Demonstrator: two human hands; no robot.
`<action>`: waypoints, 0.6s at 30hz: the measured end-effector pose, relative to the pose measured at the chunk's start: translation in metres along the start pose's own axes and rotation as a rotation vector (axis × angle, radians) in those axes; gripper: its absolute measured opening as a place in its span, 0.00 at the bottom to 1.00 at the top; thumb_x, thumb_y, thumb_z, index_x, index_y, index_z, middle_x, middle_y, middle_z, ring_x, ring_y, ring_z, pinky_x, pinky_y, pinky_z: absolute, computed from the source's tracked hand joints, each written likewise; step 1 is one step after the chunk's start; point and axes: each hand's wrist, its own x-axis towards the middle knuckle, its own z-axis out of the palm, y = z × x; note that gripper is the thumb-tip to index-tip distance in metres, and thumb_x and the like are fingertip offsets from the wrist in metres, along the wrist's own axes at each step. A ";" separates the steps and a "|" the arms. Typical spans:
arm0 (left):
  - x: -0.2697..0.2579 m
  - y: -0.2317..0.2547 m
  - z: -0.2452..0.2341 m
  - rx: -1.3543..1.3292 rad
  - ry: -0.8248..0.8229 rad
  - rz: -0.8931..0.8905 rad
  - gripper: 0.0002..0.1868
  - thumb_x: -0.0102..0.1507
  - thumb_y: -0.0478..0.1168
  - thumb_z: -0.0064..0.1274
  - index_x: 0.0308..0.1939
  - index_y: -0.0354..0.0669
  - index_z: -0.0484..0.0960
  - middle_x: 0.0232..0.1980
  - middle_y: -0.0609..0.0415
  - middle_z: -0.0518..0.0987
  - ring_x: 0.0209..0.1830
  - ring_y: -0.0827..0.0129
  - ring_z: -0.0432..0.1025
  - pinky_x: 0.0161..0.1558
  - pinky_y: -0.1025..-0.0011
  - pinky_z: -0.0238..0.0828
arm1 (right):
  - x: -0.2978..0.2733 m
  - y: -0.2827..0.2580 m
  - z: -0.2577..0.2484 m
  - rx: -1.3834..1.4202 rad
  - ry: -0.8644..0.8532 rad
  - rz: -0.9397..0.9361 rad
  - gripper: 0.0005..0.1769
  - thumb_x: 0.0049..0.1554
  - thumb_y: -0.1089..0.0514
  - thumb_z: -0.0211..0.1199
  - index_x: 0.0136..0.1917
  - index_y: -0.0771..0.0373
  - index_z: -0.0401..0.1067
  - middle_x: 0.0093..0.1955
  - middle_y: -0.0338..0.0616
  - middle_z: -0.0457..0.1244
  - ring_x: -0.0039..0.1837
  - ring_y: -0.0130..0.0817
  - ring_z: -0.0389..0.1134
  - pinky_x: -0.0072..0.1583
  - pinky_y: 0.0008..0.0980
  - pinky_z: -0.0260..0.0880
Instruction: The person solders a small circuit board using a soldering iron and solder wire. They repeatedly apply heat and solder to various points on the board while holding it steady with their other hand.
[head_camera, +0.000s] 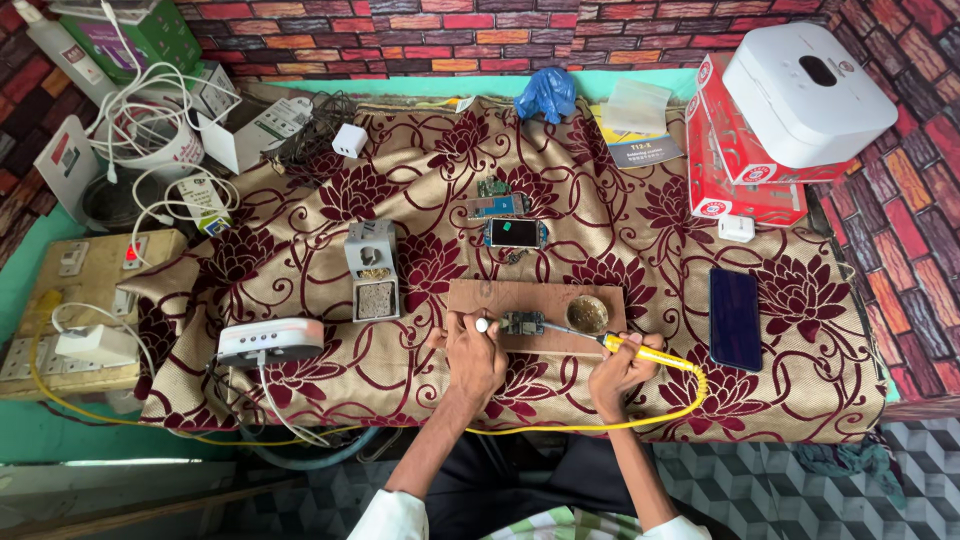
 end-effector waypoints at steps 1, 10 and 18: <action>-0.002 0.000 0.000 0.015 -0.023 -0.015 0.05 0.68 0.37 0.41 0.44 0.40 0.71 0.28 0.51 0.77 0.39 0.61 0.60 0.48 0.53 0.48 | -0.001 -0.001 -0.001 0.012 -0.015 0.013 0.11 0.68 0.65 0.46 0.43 0.63 0.51 0.33 0.42 0.55 0.31 0.22 0.55 0.33 0.24 0.54; -0.001 -0.001 -0.002 -0.033 -0.029 0.044 0.07 0.65 0.34 0.45 0.45 0.35 0.68 0.42 0.50 0.80 0.42 0.58 0.60 0.49 0.54 0.51 | 0.000 -0.007 0.002 0.038 0.045 0.110 0.10 0.71 0.61 0.43 0.46 0.63 0.52 0.36 0.44 0.57 0.32 0.24 0.56 0.33 0.25 0.55; 0.002 0.004 -0.008 0.006 0.031 0.090 0.08 0.63 0.34 0.47 0.45 0.35 0.69 0.44 0.51 0.81 0.44 0.57 0.62 0.49 0.53 0.50 | 0.001 -0.004 0.001 0.115 0.018 0.069 0.08 0.71 0.61 0.43 0.48 0.63 0.52 0.40 0.42 0.56 0.34 0.25 0.57 0.34 0.26 0.55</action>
